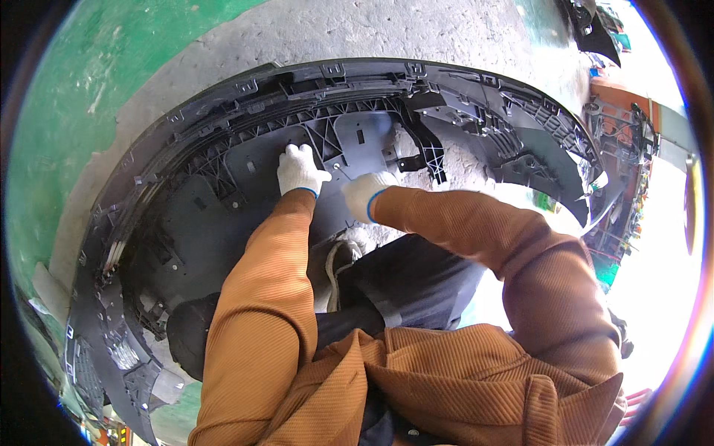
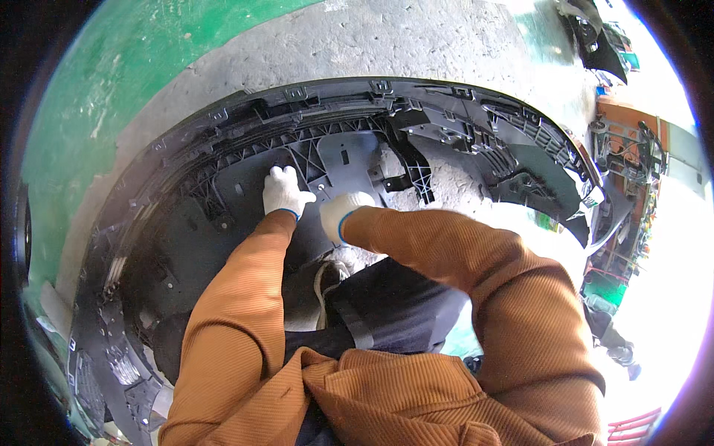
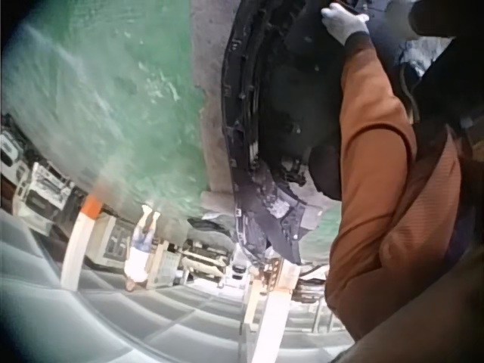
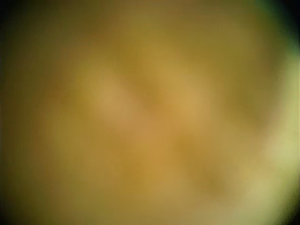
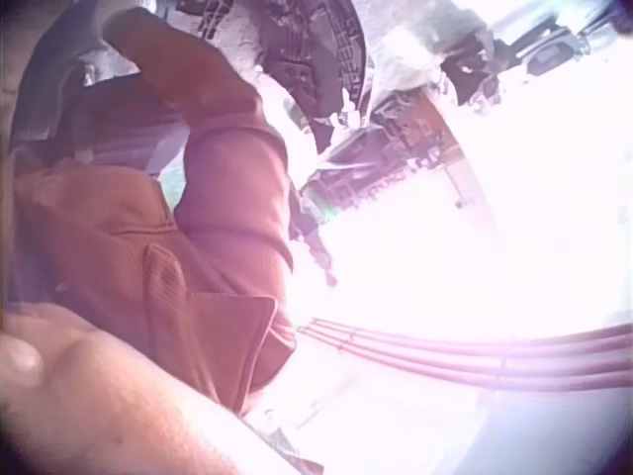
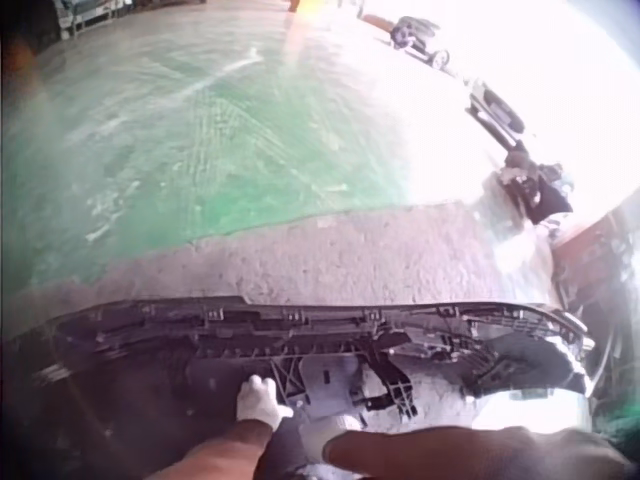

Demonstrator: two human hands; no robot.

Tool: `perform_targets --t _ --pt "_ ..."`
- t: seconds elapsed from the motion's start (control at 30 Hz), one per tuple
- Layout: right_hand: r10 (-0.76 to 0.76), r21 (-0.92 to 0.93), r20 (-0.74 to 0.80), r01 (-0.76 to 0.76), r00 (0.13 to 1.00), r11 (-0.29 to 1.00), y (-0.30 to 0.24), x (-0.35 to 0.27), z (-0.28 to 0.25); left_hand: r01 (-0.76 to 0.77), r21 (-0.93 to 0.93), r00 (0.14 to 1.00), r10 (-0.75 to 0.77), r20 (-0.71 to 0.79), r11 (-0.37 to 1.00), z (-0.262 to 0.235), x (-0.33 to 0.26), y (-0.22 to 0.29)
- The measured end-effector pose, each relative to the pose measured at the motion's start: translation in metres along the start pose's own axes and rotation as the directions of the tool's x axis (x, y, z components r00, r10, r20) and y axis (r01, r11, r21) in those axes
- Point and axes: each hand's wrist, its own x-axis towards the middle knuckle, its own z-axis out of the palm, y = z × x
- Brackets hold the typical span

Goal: The person sits on the floor and uses a screwdriver to fasten screws into a large black plastic car part, likely a bumper or underbody panel. They repeatedly pick up screws from a pile on the floor and tighten them into the part.

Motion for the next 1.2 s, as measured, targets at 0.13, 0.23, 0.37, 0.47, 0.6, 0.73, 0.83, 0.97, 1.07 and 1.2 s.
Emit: perform_targets --t 0.13,0.23,0.37,0.47,0.6,0.73,0.83,0.97,1.07,1.2 --pt "-0.233 0.361 -0.35 0.361 0.907 0.86 0.052 0.047 0.028 0.039 0.029 0.999 -0.039 0.001 0.999 -0.002 -0.005 0.003" --pt "0.062 0.993 0.079 -0.084 0.995 0.087 0.048 0.029 0.001 0.027 0.019 0.999 -0.026 -0.022 0.999 -0.002 -0.004 0.002" --pt "-0.213 -0.221 -0.108 0.186 0.971 0.957 0.035 0.01 0.002 0.012 -0.012 1.0 -0.012 0.014 1.0 0.002 -0.005 0.002" --pt "-0.052 -0.21 -0.01 0.049 0.999 0.977 0.003 0.002 0.004 0.022 -0.025 0.999 -0.022 0.023 0.999 -0.002 -0.003 0.002" --pt "-0.17 0.301 -0.256 0.246 0.952 0.921 0.03 0.05 0.044 0.031 0.006 1.0 -0.031 -0.003 0.999 -0.001 -0.005 0.004" --pt "0.068 0.97 0.087 -0.069 0.994 -0.232 0.026 0.024 0.023 0.037 0.031 0.999 -0.037 -0.013 0.999 0.0 -0.005 0.002" --pt "-0.067 0.626 -0.147 0.145 0.987 0.766 0.036 0.026 0.01 0.009 0.03 0.999 -0.008 -0.035 1.0 0.003 -0.004 0.004" --pt "-0.059 -0.094 -0.22 0.04 0.974 0.995 0.012 0.002 0.008 0.024 0.004 0.999 -0.024 0.023 1.0 -0.003 -0.004 0.003" --pt "0.018 -0.035 -0.318 -0.031 0.948 0.999 0.012 0.016 0.037 0.029 -0.009 0.999 -0.029 0.031 1.0 -0.003 -0.003 0.003" --pt "0.153 0.648 -0.42 0.177 0.895 0.741 0.026 0.049 0.069 0.022 -0.02 1.0 -0.023 -0.006 1.0 0.001 -0.006 -0.002"
